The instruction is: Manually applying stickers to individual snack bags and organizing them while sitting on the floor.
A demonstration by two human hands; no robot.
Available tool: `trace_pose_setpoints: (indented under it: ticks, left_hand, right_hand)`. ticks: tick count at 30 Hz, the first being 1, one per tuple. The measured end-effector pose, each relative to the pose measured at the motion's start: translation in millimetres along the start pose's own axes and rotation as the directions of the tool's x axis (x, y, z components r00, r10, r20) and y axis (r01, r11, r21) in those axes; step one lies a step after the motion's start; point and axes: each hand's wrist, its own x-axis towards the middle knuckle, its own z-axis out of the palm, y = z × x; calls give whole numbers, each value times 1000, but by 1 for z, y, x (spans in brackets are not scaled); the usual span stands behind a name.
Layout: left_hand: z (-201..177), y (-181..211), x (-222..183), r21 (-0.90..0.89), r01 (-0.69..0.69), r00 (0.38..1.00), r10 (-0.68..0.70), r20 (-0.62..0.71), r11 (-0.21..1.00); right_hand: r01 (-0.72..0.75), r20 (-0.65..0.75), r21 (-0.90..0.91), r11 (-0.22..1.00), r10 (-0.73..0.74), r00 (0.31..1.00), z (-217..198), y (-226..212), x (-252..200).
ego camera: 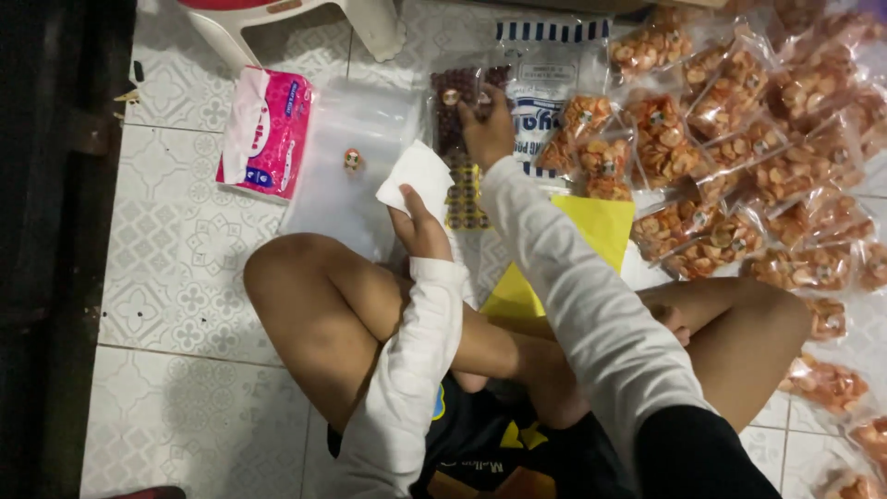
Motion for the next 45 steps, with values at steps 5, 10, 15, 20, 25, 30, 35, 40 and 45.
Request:
trace_pose_setpoints:
  ticks: [5, 10, 15, 20, 25, 30, 35, 40, 45]
  left_hand:
    - [5, -3, 4, -18, 83, 995, -84, -49, 996]
    - [13, -6, 0, -17, 147, 989, -147, 9, 989]
    - [43, 9, -29, 118, 289, 957, -289, -20, 950]
    - [22, -38, -41, 207, 322, 923, -355, 148, 924]
    - [-13, -100, -32, 328, 237, 912, -326, 249, 914]
    - [-48, -130, -5, 419, 136, 876, -307, 373, 898]
    - [-19, -114, -24, 472, 67, 851, -297, 432, 879]
    - [-2, -94, -52, 452, 33, 832, -275, 481, 891]
    - [5, -88, -65, 424, 27, 830, -257, 495, 905]
  right_hand:
    - [167, -87, -101, 981, -176, 980, 33, 36, 32]
    - [207, -129, -104, 973, -220, 967, 2, 50, 10]
    - [183, -108, 226, 957, -163, 981, -110, 60, -82]
    - [251, -384, 231, 940, -150, 911, -255, 90, -171]
    - [292, -669, -32, 956, -237, 704, -384, 92, -267]
    - [120, -878, 293, 949, 217, 426, -464, 251, -311]
    - [-178, -852, 445, 878, 476, 216, -489, 352, -310]
    - [-459, -846, 415, 786, 519, 124, -482, 301, -270]
    - [-249, -857, 504, 827, 514, -27, -478, 328, -241]
